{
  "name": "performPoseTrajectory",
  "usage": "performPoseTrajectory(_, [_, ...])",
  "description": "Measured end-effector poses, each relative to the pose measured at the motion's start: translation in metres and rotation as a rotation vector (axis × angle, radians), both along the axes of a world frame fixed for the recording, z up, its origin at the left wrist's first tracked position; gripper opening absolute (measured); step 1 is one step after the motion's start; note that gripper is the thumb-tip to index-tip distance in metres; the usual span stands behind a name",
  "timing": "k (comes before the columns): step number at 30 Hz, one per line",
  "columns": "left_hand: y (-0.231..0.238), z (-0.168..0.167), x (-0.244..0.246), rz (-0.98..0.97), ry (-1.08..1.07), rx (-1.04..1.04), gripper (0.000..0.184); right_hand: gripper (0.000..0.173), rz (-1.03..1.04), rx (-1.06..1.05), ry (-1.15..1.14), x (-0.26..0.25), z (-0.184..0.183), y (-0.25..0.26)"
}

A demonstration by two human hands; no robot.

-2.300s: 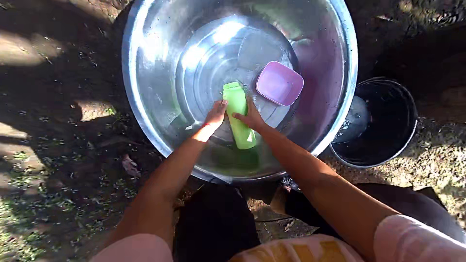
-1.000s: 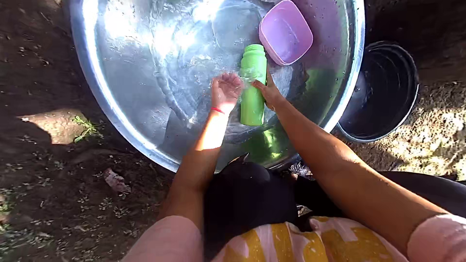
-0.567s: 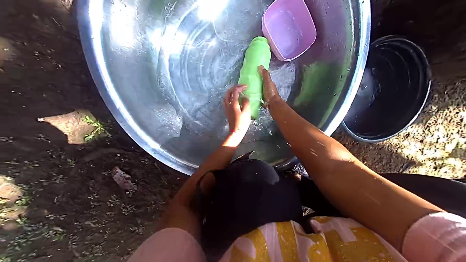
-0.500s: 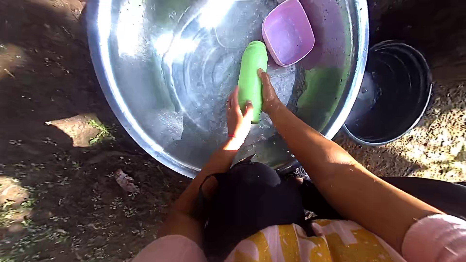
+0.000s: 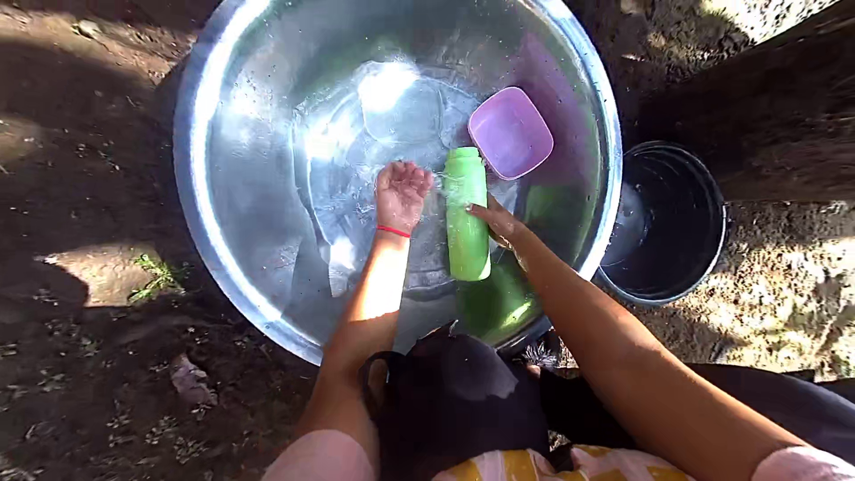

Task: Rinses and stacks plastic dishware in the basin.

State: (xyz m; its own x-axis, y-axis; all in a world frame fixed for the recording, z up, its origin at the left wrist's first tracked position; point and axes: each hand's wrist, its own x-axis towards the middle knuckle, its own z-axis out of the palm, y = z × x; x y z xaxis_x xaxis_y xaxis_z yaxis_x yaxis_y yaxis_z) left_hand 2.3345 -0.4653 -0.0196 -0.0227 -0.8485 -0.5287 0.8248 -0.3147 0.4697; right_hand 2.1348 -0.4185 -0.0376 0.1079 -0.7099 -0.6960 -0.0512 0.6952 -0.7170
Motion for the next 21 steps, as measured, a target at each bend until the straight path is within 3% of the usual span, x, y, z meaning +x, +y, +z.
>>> performPoseTrajectory(1, [-0.007, 0.012, 0.003, -0.041, -0.062, -0.047, 0.051, 0.066, 0.028, -0.036, 0.055, -0.001, 0.001, 0.002])
performPoseTrajectory(3, [-0.018, 0.016, 0.028, -0.008, -0.507, -0.065, 0.043, 0.080, 0.115, -0.104, 0.242, -0.004, 0.000, 0.004])
performPoseTrajectory(5, [-0.019, -0.012, 0.063, 0.090, -1.056, 0.055, 0.043, 0.107, 0.203, -0.071, 0.505, -0.005, 0.000, 0.004])
performPoseTrajectory(7, [-0.007, -0.037, 0.074, 0.092, -1.307, 0.291, 0.047, 0.114, 0.261, 0.015, 0.698, 0.006, 0.016, 0.004])
performPoseTrajectory(8, [-0.002, -0.043, 0.065, 0.100, -1.221, 0.328, 0.046, 0.113, 0.281, 0.038, 0.759, 0.015, 0.024, 0.004])
performPoseTrajectory(11, [0.006, -0.028, 0.010, 0.039, -0.513, 0.234, 0.043, 0.108, 0.319, -0.009, 0.821, 0.042, 0.034, 0.007])
performPoseTrajectory(12, [0.003, -0.017, -0.003, 0.015, -0.395, 0.204, 0.039, 0.107, 0.363, -0.031, 0.828, 0.049, 0.036, 0.007])
performPoseTrajectory(13, [-0.003, -0.006, -0.005, -0.006, -0.426, 0.162, 0.038, 0.106, 0.410, -0.045, 0.832, 0.054, 0.037, 0.005])
performPoseTrajectory(15, [-0.011, -0.005, 0.021, -0.018, -0.880, 0.083, 0.041, 0.104, 0.498, -0.034, 0.848, 0.058, 0.041, 0.005])
performPoseTrajectory(17, [-0.009, -0.022, 0.062, -0.029, -1.392, 0.209, 0.043, 0.106, 0.528, -0.015, 0.862, 0.057, 0.042, 0.005])
performPoseTrajectory(18, [-0.004, -0.033, 0.072, -0.009, -1.444, 0.316, 0.044, 0.107, 0.541, -0.006, 0.870, 0.058, 0.042, 0.006])
performPoseTrajectory(19, [0.002, -0.041, 0.073, 0.027, -1.337, 0.376, 0.043, 0.107, 0.543, -0.002, 0.872, 0.059, 0.040, 0.006])
performPoseTrajectory(21, [0.011, -0.048, 0.050, 0.106, -0.854, 0.326, 0.040, 0.108, 0.514, -0.018, 0.847, 0.064, 0.035, 0.003])
